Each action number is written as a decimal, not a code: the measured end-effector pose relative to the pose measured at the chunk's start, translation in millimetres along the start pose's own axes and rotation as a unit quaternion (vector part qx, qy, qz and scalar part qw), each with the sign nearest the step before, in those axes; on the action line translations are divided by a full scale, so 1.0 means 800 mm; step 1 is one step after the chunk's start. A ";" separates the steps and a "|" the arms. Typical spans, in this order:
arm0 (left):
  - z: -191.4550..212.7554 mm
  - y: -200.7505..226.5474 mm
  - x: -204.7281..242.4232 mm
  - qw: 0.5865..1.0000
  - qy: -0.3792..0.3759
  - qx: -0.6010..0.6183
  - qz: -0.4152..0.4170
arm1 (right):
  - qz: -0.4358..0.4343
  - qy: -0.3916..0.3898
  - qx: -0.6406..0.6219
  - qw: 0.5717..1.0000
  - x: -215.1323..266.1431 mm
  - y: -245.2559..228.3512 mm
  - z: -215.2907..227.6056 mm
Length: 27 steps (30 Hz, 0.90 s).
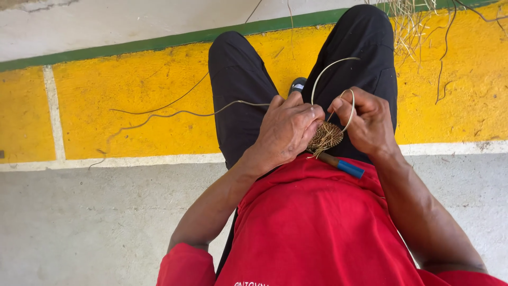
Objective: The recorder is weaving a small basket or mat using dry plant fibers.
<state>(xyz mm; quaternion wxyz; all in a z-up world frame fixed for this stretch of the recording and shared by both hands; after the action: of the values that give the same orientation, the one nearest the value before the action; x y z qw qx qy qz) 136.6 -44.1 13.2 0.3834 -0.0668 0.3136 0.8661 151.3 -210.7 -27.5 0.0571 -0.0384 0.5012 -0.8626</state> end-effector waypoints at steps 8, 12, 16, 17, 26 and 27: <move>0.002 0.004 -0.002 0.999 0.008 0.017 0.051 | -0.034 -0.012 -0.139 0.990 0.020 -0.008 0.015; -0.005 -0.008 0.004 0.998 0.003 0.048 0.043 | 0.037 -0.049 0.000 0.998 0.023 -0.017 0.024; -0.001 -0.006 0.006 0.997 0.016 0.068 0.032 | -0.110 -0.077 -0.073 0.988 0.006 0.037 0.004; 0.000 -0.007 0.006 0.997 0.010 0.069 0.037 | -0.175 -0.074 -0.081 0.978 -0.001 0.055 -0.004; -0.001 -0.011 0.011 0.996 0.012 0.071 0.044 | -0.070 -0.076 -0.148 0.984 -0.011 0.030 -0.028; 0.000 -0.010 0.010 0.997 0.010 0.070 0.042 | -0.070 -0.074 -0.150 0.983 -0.026 0.026 -0.024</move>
<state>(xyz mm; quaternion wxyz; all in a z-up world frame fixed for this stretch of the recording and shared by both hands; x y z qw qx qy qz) 136.3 -34.7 6.6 0.3468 -0.0352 0.3796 0.8569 170.6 -201.4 -55.4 0.0272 -0.1447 0.6155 -0.7743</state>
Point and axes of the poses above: each hand's wrist, its own x-axis away from the middle knuckle, its own z-axis out of the back of the hand, y = z × x, the point moved 6 cm from there along -x, towards the middle knuckle, and after that the axes turned 13 degrees about -z, right-handed, at the moved point
